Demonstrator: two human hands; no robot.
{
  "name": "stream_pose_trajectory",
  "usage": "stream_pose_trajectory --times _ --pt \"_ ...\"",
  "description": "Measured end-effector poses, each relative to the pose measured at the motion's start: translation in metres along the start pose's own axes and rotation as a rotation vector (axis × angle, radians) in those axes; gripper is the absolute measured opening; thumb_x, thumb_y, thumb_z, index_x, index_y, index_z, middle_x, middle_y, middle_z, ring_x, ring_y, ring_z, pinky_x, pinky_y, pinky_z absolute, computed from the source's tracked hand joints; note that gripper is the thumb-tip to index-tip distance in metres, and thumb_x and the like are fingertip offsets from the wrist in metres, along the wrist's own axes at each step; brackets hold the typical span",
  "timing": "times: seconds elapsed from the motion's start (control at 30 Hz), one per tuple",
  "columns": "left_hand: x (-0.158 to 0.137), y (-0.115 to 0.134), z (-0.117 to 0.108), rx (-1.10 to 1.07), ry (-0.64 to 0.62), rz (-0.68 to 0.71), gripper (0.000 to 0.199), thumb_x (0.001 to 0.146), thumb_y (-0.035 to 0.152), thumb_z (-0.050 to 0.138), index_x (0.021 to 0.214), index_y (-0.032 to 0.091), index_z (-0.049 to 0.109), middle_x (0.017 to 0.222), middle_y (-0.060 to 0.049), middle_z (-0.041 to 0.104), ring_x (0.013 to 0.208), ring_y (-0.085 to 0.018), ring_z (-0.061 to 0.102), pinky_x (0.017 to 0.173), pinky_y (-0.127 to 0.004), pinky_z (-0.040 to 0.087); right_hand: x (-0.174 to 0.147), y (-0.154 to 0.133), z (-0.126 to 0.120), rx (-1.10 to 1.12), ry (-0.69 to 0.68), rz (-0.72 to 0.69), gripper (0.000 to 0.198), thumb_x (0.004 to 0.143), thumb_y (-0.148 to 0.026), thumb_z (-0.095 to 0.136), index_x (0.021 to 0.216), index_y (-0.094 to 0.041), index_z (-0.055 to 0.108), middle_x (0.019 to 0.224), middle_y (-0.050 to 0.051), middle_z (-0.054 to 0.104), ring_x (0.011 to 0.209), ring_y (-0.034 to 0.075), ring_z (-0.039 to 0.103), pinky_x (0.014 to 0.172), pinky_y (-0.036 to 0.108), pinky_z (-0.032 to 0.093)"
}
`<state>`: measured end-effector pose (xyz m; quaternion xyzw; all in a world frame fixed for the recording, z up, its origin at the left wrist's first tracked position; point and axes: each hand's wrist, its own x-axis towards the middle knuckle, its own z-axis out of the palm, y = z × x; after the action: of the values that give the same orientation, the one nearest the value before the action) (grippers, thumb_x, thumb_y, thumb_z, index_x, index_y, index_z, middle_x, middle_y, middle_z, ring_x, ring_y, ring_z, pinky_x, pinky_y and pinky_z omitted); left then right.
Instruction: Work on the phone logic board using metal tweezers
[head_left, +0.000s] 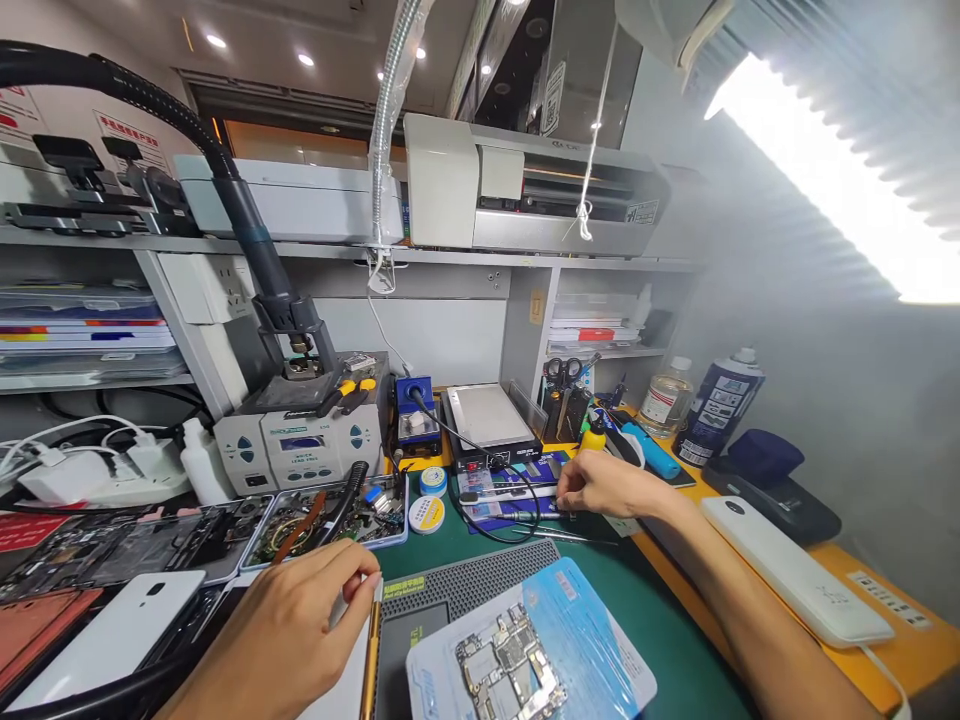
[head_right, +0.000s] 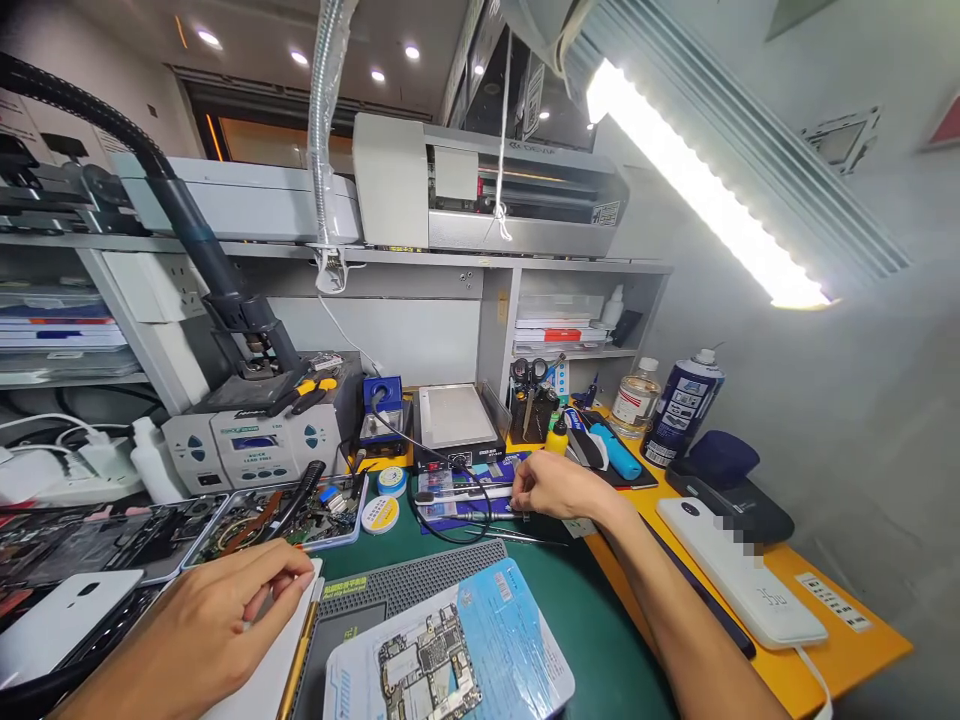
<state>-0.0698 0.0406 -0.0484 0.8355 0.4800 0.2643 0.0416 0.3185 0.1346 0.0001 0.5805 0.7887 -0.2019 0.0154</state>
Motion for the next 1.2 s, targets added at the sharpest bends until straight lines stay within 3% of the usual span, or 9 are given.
stream_pose_trajectory --times 0.17,0.33,0.6,0.77,0.93,1.2 --pt "-0.003 -0.004 0.002 0.004 -0.033 -0.019 0.023 0.103 0.037 0.043 0.093 0.028 0.062 0.083 0.006 0.065 0.071 -0.013 0.063 0.067 -0.028 0.043 0.002 -0.001 -0.004 0.022 0.16 0.031 0.023 0.103 -0.035 0.065 0.116 -0.016 0.067 0.117 0.007 0.067 0.097 0.024 0.067 0.084 0.041 0.059" --pt "0.001 -0.001 0.003 0.001 -0.008 0.017 0.027 0.102 0.038 0.042 0.088 0.027 0.062 0.078 0.005 0.064 0.067 -0.013 0.062 0.062 -0.029 0.042 0.013 -0.007 0.007 0.042 0.249 0.017 0.022 0.104 -0.035 0.064 0.116 -0.017 0.067 0.118 0.007 0.066 0.099 0.024 0.067 0.087 0.042 0.058" --pt "0.002 0.006 -0.005 -0.024 -0.021 -0.043 0.027 0.101 0.04 0.042 0.087 0.028 0.062 0.077 0.007 0.064 0.069 -0.012 0.062 0.065 -0.027 0.041 0.03 -0.007 0.023 0.031 0.201 -0.049 0.023 0.104 -0.035 0.065 0.118 -0.017 0.066 0.12 0.007 0.066 0.101 0.025 0.067 0.087 0.042 0.058" --pt "0.005 0.008 -0.012 -0.008 -0.049 -0.154 0.027 0.101 0.04 0.041 0.088 0.027 0.061 0.079 0.006 0.064 0.072 -0.014 0.06 0.067 -0.029 0.04 0.042 -0.008 0.022 0.012 0.142 -0.097 0.026 0.103 -0.035 0.066 0.119 -0.016 0.066 0.12 0.007 0.066 0.099 0.025 0.067 0.085 0.042 0.059" --pt "0.005 0.01 -0.014 -0.022 -0.078 -0.169 0.027 0.101 0.037 0.039 0.087 0.026 0.06 0.079 0.005 0.062 0.072 -0.015 0.059 0.067 -0.029 0.039 0.052 -0.015 0.019 -0.041 0.103 -0.135 0.025 0.102 -0.035 0.067 0.118 -0.016 0.067 0.12 0.007 0.066 0.098 0.025 0.067 0.084 0.041 0.059" --pt "0.005 0.011 -0.016 -0.025 -0.052 -0.16 0.024 0.101 0.032 0.04 0.086 0.025 0.058 0.078 0.005 0.061 0.071 -0.014 0.056 0.066 -0.031 0.036 0.044 -0.02 0.017 -0.083 0.208 -0.131 0.021 0.104 -0.034 0.065 0.116 -0.017 0.067 0.118 0.008 0.066 0.1 0.024 0.066 0.088 0.042 0.058"
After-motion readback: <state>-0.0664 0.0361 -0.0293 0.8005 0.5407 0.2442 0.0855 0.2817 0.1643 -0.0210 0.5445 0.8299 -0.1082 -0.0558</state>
